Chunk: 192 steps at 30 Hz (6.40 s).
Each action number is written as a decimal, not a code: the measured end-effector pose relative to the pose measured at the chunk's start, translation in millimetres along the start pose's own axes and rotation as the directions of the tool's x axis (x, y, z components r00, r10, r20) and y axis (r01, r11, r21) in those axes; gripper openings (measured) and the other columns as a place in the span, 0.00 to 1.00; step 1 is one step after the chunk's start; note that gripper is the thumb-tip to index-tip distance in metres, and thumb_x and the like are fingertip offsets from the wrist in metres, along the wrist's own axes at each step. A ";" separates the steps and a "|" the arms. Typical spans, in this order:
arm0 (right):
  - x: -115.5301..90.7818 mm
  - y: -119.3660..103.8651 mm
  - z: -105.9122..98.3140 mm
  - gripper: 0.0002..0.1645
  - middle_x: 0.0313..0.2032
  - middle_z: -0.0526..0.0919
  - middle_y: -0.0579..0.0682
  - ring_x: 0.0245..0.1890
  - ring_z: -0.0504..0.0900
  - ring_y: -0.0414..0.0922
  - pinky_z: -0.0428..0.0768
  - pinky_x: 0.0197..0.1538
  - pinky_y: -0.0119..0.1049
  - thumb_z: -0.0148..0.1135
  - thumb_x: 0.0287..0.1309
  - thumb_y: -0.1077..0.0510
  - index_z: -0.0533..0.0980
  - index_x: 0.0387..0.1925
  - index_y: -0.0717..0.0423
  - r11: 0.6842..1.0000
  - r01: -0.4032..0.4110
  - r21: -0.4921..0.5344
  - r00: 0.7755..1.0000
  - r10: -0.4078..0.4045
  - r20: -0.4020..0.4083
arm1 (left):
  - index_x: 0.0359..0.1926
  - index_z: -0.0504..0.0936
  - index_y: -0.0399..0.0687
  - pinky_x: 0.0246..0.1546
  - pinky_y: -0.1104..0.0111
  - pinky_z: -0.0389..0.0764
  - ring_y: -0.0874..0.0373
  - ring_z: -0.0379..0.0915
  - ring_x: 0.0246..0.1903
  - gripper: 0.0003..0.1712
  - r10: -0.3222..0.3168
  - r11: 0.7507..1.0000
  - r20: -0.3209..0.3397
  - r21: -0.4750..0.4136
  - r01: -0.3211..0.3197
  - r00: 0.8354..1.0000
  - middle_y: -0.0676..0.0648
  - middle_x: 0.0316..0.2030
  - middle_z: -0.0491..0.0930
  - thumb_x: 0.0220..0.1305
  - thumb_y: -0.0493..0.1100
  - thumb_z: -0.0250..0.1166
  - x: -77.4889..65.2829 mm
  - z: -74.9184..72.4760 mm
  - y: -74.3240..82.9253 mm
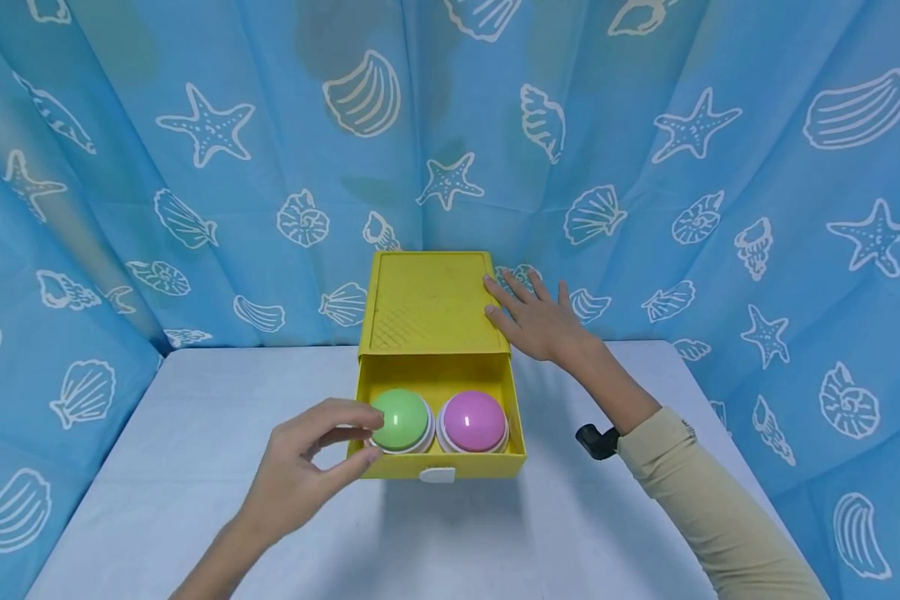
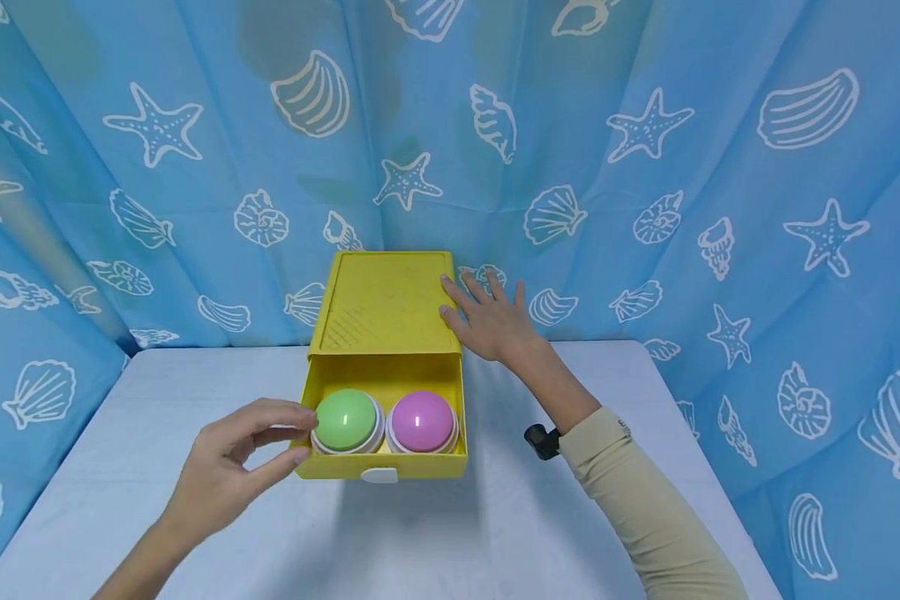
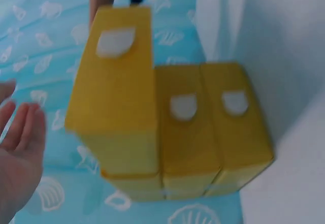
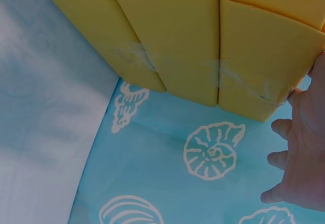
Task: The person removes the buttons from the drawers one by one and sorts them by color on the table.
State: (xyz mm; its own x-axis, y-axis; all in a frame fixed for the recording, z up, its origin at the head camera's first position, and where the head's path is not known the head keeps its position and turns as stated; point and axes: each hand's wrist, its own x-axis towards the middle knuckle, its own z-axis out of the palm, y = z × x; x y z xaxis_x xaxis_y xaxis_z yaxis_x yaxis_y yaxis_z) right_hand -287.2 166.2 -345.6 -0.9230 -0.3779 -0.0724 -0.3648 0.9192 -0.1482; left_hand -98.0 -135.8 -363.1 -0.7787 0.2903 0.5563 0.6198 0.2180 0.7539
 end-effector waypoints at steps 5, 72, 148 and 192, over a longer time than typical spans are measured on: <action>1.5 0.2 2.4 0.40 0.79 0.39 0.51 0.76 0.30 0.59 0.28 0.69 0.69 0.28 0.75 0.32 0.39 0.80 0.39 1.000 -0.003 0.000 1.000 0.003 0.006 | 0.57 0.80 0.41 0.55 0.54 0.79 0.48 0.77 0.53 0.24 -0.169 0.985 0.307 0.022 0.170 0.937 0.43 0.52 0.81 0.59 0.34 0.73 32.6 -23.9 -8.8; 1.8 2.1 3.9 0.39 0.79 0.40 0.51 0.77 0.33 0.59 0.31 0.70 0.70 0.23 0.74 0.31 0.38 0.80 0.37 0.998 0.004 0.066 1.000 -0.004 0.007 | 0.70 0.69 0.43 0.52 0.60 0.81 0.51 0.69 0.57 0.51 -0.356 0.903 0.572 0.415 0.113 0.739 0.46 0.62 0.72 0.48 0.56 0.79 96.0 -37.2 -16.2; 0.4 2.1 2.7 0.39 0.79 0.40 0.50 0.77 0.33 0.59 0.28 0.70 0.69 0.25 0.75 0.32 0.39 0.80 0.37 1.000 0.000 0.030 1.000 0.000 -0.002 | 0.73 0.53 0.27 0.64 0.32 0.57 0.24 0.48 0.67 0.54 -0.756 0.609 0.100 0.470 0.640 0.647 0.22 0.69 0.52 0.61 0.53 0.71 -11.9 -128.9 -226.8; 0.4 2.4 2.5 0.39 0.79 0.40 0.51 0.76 0.31 0.59 0.26 0.69 0.68 0.25 0.75 0.33 0.39 0.80 0.39 1.000 0.011 -0.014 1.000 -0.011 -0.011 | 0.72 0.64 0.42 0.63 0.51 0.70 0.45 0.64 0.67 0.40 -0.312 0.933 0.115 0.223 0.281 0.943 0.41 0.68 0.68 0.63 0.43 0.71 48.7 -90.8 -81.2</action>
State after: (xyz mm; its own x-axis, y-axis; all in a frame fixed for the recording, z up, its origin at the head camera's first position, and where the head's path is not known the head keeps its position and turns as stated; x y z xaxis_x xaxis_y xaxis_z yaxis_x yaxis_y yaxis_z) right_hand -288.2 168.0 -348.5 -0.9204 -0.3865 -0.0594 -0.3762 0.9166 -0.1349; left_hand -195.1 -223.9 -365.5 -0.9165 0.3126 0.2498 0.3812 0.4925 0.7824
